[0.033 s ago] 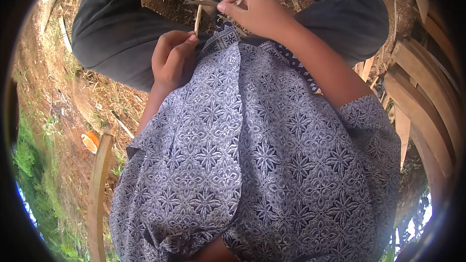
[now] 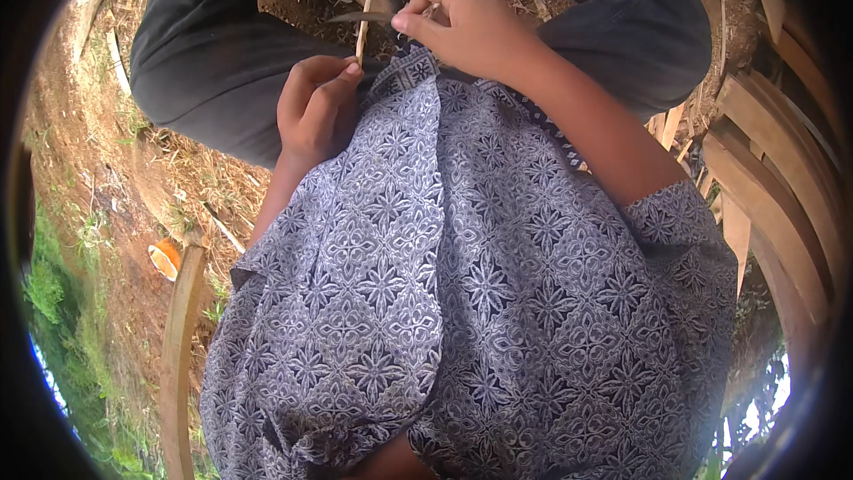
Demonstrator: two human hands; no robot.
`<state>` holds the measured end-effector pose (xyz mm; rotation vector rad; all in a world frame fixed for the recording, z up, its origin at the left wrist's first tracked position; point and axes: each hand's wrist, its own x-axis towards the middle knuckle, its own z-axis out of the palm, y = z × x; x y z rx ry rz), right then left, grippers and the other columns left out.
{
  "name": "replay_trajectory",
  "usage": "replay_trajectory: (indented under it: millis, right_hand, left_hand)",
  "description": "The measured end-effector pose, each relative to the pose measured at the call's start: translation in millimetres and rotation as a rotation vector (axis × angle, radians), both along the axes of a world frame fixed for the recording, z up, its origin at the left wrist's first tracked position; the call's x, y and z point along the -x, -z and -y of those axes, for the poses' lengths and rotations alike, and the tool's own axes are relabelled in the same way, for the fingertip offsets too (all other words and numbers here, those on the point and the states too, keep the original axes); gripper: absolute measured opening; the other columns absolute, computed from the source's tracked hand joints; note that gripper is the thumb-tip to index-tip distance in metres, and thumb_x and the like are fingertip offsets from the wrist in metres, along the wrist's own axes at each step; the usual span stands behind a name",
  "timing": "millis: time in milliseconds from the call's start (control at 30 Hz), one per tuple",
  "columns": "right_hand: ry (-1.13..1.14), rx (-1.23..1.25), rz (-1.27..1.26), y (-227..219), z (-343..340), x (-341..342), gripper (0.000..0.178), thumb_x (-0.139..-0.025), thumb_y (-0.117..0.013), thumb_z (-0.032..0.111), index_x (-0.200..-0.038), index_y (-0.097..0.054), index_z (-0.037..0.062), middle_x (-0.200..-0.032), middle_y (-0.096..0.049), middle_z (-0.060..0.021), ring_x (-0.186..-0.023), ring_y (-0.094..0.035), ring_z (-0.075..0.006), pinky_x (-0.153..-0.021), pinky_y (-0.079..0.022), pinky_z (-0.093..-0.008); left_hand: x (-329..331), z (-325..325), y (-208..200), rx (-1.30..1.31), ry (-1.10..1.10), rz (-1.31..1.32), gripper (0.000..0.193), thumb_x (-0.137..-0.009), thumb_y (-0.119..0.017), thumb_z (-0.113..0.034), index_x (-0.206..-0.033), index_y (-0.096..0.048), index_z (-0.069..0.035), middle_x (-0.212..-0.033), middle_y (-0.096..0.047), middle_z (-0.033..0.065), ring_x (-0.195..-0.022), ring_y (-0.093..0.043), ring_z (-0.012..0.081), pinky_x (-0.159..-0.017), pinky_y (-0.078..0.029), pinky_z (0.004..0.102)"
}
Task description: The person sits on the ground and uses a curved knife to shave and shape a thin wooden stick. They hold the stick with one hand and carefully scrape the surface with the knife, creating wood shavings that accumulate on the ground.
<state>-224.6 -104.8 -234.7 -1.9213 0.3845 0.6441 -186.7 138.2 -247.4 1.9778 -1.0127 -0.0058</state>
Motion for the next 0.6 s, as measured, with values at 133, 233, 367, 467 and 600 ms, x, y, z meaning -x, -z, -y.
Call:
replay_trajectory:
  millis: [133, 233, 367, 467, 600]
  right_hand:
    - [-0.086, -0.050, -0.014, -26, -7, 10, 0.020, -0.102, -0.067, 0.026, -0.102, -0.066, 0.0058, -0.075, -0.056, 0.0045, -0.068, -0.049, -0.0032, -0.061, -0.039, -0.0246]
    - [-0.111, -0.012, -0.040, -31, -7, 9, 0.019, -0.102, -0.067, 0.024, -0.101, -0.066, 0.0048, -0.079, -0.059, 0.0031, -0.070, -0.050, -0.0044, -0.063, -0.040, -0.0254]
    - [-0.125, 0.021, 0.010, -28, -6, 10, 0.020, -0.101, -0.068, 0.025, -0.100, -0.067, 0.0049, -0.076, -0.059, 0.0031, -0.067, -0.050, -0.0058, -0.063, -0.041, -0.0273]
    - [-0.141, 0.067, -0.006, -26, -6, 10, 0.021, -0.100, -0.068, 0.027, -0.101, -0.067, 0.0066, -0.073, -0.059, 0.0009, -0.065, -0.051, -0.0078, -0.062, -0.041, -0.0293]
    - [-0.084, 0.202, 0.030, 3, -6, 10, 0.026, -0.098, -0.067, 0.037, -0.100, -0.069, 0.0115, -0.069, -0.063, -0.0049, -0.063, -0.059, -0.0169, -0.061, -0.044, -0.0361]
  left_hand:
    - [-4, -2, 2, -0.007, 0.046, 0.013, 0.026, -0.078, -0.077, -0.003, -0.104, -0.073, -0.004, -0.096, -0.070, 0.0095, -0.079, -0.069, 0.0242, -0.061, -0.054, 0.0328]
    - [-4, -1, 1, 0.006, 0.062, 0.013, 0.024, -0.079, -0.076, -0.003, -0.104, -0.074, -0.004, -0.097, -0.070, 0.0094, -0.079, -0.069, 0.0238, -0.061, -0.054, 0.0328]
    - [-5, 0, -1, 0.011, 0.070, 0.025, 0.021, -0.080, -0.076, -0.004, -0.101, -0.074, -0.003, -0.096, -0.070, 0.0088, -0.079, -0.069, 0.0231, -0.061, -0.054, 0.0328]
    - [-5, 1, 1, 0.022, 0.087, 0.038, 0.020, -0.080, -0.076, -0.005, -0.099, -0.074, -0.003, -0.095, -0.070, 0.0085, -0.078, -0.069, 0.0226, -0.061, -0.054, 0.0326]
    - [-6, 2, -3, 0.002, 0.100, 0.042, 0.020, -0.079, -0.076, -0.006, -0.098, -0.074, -0.003, -0.095, -0.070, 0.0083, -0.077, -0.068, 0.0221, -0.060, -0.053, 0.0326]
